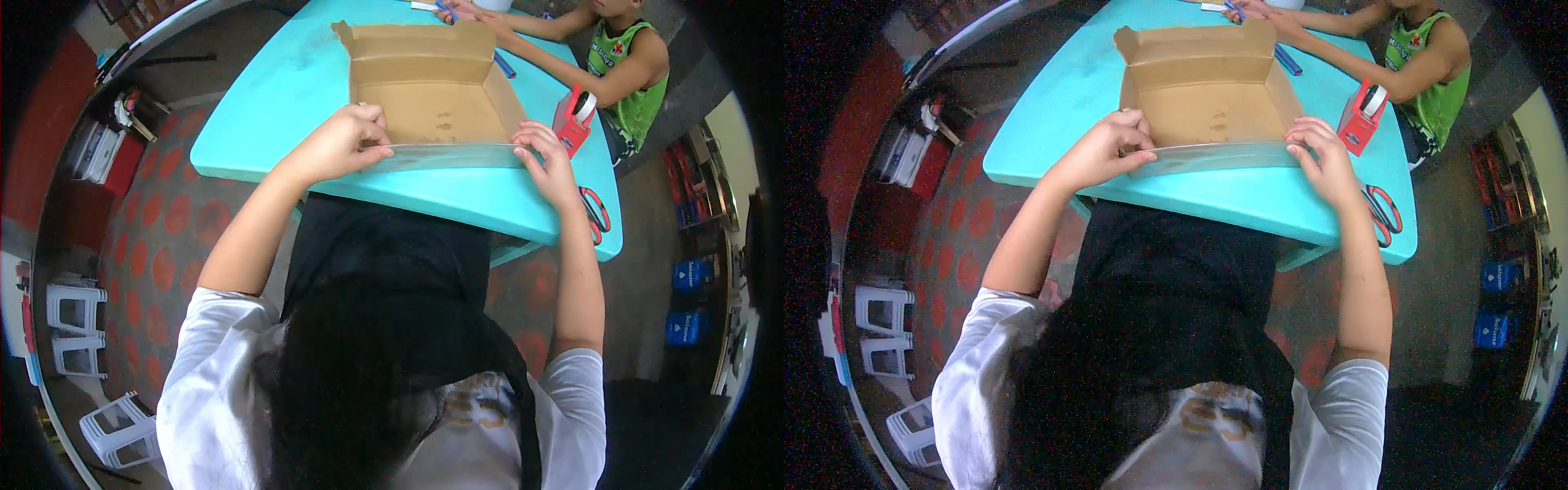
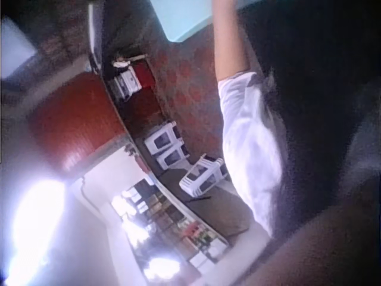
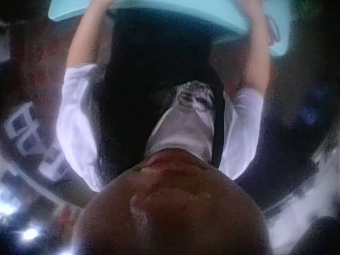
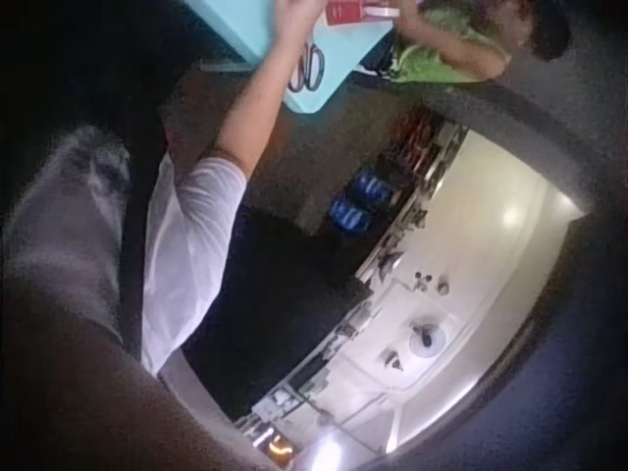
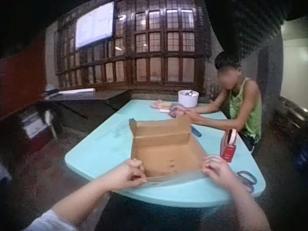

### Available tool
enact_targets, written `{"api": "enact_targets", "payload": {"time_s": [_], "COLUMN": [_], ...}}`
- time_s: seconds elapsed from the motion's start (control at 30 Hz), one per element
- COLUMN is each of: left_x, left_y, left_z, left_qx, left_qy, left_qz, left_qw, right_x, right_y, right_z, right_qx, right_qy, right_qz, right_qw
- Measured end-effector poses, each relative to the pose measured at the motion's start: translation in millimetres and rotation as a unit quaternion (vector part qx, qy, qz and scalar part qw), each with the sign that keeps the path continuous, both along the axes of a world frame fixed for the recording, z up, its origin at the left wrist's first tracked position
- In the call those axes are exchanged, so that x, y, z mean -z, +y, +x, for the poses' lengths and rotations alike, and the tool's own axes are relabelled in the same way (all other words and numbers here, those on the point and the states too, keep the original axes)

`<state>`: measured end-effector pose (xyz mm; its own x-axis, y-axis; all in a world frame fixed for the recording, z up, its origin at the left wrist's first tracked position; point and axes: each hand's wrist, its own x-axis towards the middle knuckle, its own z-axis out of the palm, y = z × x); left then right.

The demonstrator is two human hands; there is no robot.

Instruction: The person lines a cardboard box with clear plastic film, attaching adhesive tape to secure the plastic along the edges of the box and cutting the film with scissors.

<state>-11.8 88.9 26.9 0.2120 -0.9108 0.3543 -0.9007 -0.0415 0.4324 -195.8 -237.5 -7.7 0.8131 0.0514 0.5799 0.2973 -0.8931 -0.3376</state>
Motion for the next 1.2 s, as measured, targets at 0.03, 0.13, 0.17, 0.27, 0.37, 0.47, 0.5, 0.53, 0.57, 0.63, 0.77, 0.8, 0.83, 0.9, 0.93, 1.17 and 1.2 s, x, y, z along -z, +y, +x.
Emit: {"api": "enact_targets", "payload": {"time_s": [0.03,0.13,0.17,0.27,0.37,0.47,0.5,0.53,0.57,0.63,0.77,0.8,0.83,0.9,0.93,1.17,1.2], "left_x": [0.7,7.3,11.1,22.9,33.5,37.4,40.0,41.8,43.2,43.7,46.8,47.8,47.1,47.9,49.0,46.7,44.9], "left_y": [-0.1,0.0,1.0,6.6,6.9,6.9,6.6,4.9,3.5,2.3,3.9,4.6,5.2,6.0,6.2,5.7,5.3], "left_z": [-1.2,-4.7,-4.4,0.3,-7.8,-15.2,-17.5,-18.6,-20.0,-25.1,-23.4,-22.8,-22.7,-20.7,-19.0,-25.6,-26.5], "left_qx": [-0.006,-0.02,-0.025,-0.031,-0.067,-0.095,-0.098,-0.11,-0.121,-0.126,-0.1,-0.101,-0.093,-0.085,-0.086,-0.132,-0.131], "left_qy": [0.005,-0.013,-0.032,-0.07,-0.058,-0.058,-0.056,-0.031,-0.006,-0.005,-0.034,-0.033,-0.05,-0.067,-0.068,-0.007,-0.005], "left_qz": [0.0,-0.019,-0.036,-0.072,-0.117,-0.156,-0.157,-0.175,-0.192,-0.212,-0.23,-0.23,-0.217,-0.203,-0.205,-0.222,-0.224], "left_qw": [1.0,1.0,0.999,0.994,0.989,0.981,0.981,0.978,0.974,0.969,0.968,0.967,0.971,0.973,0.973,0.966,0.966], "right_x": [1.4,3.8,4.1,2.4,1.8,-0.7,-0.4,-0.7,-0.7,1.2,3.0,2.8,2.3,2.7,3.3,2.8,2.1], "right_y": [-0.1,-0.1,0.4,2.8,2.0,4.6,5.2,4.9,4.5,3.1,2.6,2.9,3.2,3.0,2.6,5.2,6.1], "right_z": [-0.2,-2.1,-2.3,-2.2,-2.6,-2.0,-1.8,-1.2,-0.9,-0.9,-1.6,-1.5,-1.8,-1.9,-1.6,-0.8,-0.6], "right_qx": [0.004,0.011,0.017,0.023,0.024,0.021,0.018,0.021,0.023,0.022,0.027,0.027,0.027,0.028,0.027,0.03,0.03], "right_qy": [-0.002,-0.009,-0.009,-0.01,-0.006,-0.007,-0.004,-0.007,-0.01,-0.009,-0.01,-0.009,-0.008,-0.006,-0.008,-0.014,-0.013], "right_qz": [0.004,0.006,0.005,0.003,-0.001,0.0,-0.002,-0.005,-0.009,-0.006,-0.008,-0.008,-0.008,-0.008,-0.005,-0.001,-0.003], "right_qw": [1.0,1.0,1.0,1.0,1.0,1.0,1.0,1.0,1.0,1.0,1.0,1.0,1.0,1.0,1.0,0.999,0.999]}}
